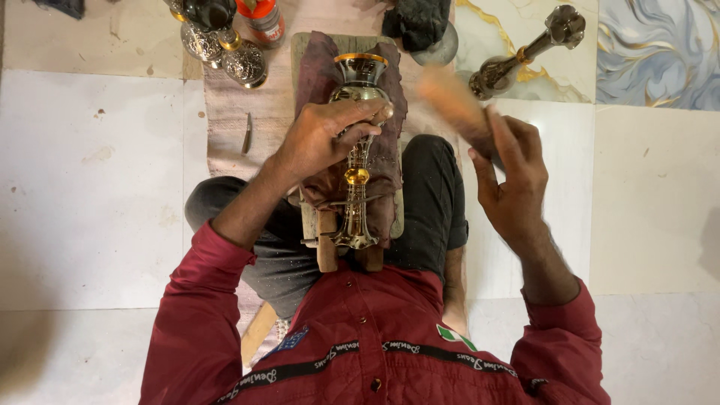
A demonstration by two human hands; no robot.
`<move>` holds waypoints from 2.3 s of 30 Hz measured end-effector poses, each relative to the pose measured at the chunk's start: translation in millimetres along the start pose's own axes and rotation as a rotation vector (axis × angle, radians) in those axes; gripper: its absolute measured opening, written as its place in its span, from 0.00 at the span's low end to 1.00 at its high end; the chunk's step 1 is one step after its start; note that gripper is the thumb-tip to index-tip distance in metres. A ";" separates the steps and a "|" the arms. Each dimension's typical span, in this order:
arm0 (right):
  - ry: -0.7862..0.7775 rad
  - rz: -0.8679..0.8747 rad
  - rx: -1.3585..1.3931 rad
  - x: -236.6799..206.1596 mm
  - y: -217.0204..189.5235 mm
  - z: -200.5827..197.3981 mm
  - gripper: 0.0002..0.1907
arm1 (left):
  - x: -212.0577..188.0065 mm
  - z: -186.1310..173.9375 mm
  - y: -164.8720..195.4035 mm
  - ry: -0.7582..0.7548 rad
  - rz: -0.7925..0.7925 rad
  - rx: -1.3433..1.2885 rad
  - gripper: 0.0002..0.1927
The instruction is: The person sits on the floor with an ornate brass vase held upright between their legs. They hold a small punch against the vase surface and strike it with a wooden mallet, repositioning the punch repeatedly to work the decorated metal surface.
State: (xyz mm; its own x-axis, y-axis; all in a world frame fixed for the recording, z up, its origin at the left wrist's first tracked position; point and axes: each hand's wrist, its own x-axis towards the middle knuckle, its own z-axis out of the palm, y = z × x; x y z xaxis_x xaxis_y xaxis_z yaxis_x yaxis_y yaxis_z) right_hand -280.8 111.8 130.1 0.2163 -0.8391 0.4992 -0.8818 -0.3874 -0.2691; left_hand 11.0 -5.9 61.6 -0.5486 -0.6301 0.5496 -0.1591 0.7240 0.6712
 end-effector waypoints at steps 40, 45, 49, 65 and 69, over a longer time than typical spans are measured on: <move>-0.138 0.239 -0.024 -55.9 5.8 79.1 0.36 | 36.9 -23.0 -24.5 -0.366 0.160 -0.039 0.18; -0.039 0.270 0.041 -56.5 4.6 95.9 0.37 | 47.3 -25.2 -29.5 -0.435 0.218 0.012 0.19; -0.036 0.341 0.134 -52.3 -0.2 106.6 0.36 | 43.7 -26.7 -33.8 -0.489 0.232 0.064 0.22; 0.190 0.109 -0.244 -69.1 3.4 109.7 0.35 | 37.0 -29.5 -39.5 -0.516 0.219 0.089 0.32; 0.239 0.276 0.213 -73.1 3.2 114.6 0.34 | 39.0 -26.3 -41.7 -0.523 0.210 0.067 0.29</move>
State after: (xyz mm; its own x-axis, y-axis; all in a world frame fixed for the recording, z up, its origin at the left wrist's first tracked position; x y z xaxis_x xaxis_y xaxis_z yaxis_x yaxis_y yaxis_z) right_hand -251.4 128.1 -1.7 -0.1410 -0.8201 0.5545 -0.7814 -0.2517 -0.5710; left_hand 17.8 -68.1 68.1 -0.9048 -0.2599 0.3372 -0.0450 0.8461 0.5312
